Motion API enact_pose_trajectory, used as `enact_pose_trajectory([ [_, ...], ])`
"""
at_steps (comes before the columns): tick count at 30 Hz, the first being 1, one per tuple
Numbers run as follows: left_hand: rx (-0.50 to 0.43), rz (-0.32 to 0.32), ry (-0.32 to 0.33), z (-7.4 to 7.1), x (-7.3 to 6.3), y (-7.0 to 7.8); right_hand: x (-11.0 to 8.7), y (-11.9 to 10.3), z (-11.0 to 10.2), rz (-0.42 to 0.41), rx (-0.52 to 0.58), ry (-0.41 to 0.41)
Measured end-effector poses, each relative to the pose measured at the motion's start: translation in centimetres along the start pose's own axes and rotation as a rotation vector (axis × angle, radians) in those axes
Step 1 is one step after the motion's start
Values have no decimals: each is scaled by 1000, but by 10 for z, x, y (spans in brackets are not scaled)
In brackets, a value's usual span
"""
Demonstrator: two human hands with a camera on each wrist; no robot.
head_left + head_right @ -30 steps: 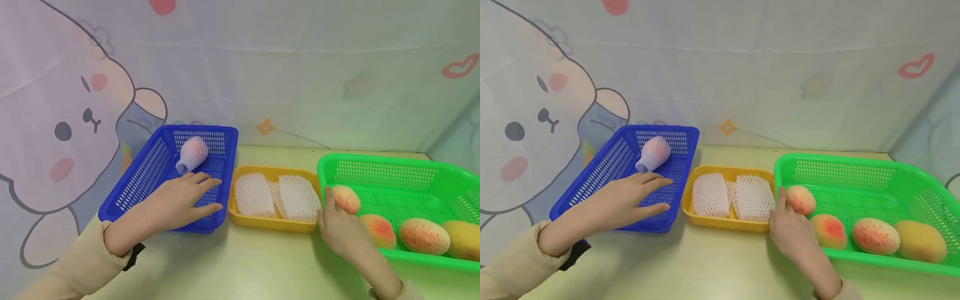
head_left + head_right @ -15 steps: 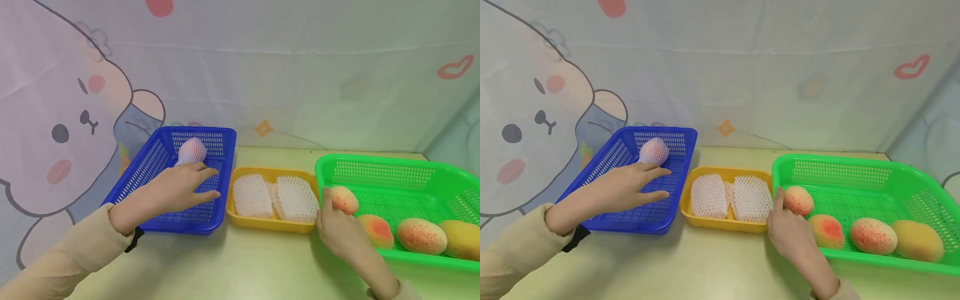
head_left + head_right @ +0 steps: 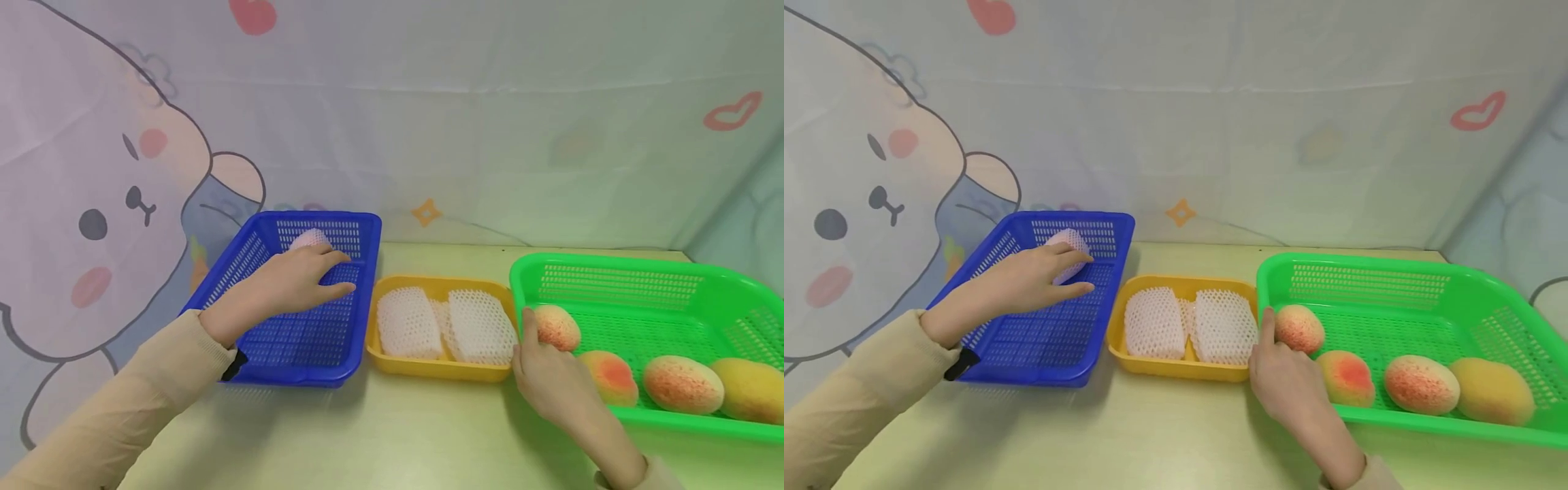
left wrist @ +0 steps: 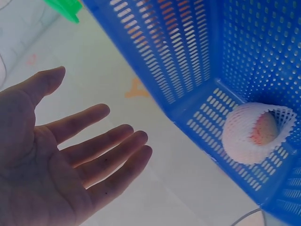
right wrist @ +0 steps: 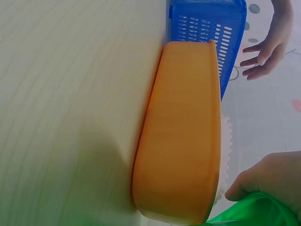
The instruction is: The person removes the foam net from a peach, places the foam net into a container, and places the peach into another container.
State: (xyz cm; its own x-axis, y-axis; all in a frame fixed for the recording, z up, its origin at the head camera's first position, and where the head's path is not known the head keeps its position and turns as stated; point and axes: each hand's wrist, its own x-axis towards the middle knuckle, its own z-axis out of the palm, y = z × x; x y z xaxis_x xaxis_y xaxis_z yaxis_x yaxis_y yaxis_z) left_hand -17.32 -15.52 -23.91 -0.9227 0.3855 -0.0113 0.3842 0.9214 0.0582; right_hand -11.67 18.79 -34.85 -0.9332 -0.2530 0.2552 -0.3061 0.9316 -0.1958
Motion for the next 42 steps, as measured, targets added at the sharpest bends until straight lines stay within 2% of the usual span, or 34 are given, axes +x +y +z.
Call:
enact_pose_trajectory([
  [6, 2, -20, 37, 6, 11, -11, 0, 0, 1, 1, 2, -1],
  [20, -35, -67, 61, 15, 36, -32, -1, 1, 0, 4, -8, 4],
  [26, -70, -102, 68, 25, 45, -43, 0, 0, 1, 0, -12, 5],
  [34, -78, -147, 146, 42, 56, -55, 0, 0, 2, -10, -27, 15],
  [42, -36, -172, 226, 60, 67, -69, 0, 1, 2, -23, -36, 33],
])
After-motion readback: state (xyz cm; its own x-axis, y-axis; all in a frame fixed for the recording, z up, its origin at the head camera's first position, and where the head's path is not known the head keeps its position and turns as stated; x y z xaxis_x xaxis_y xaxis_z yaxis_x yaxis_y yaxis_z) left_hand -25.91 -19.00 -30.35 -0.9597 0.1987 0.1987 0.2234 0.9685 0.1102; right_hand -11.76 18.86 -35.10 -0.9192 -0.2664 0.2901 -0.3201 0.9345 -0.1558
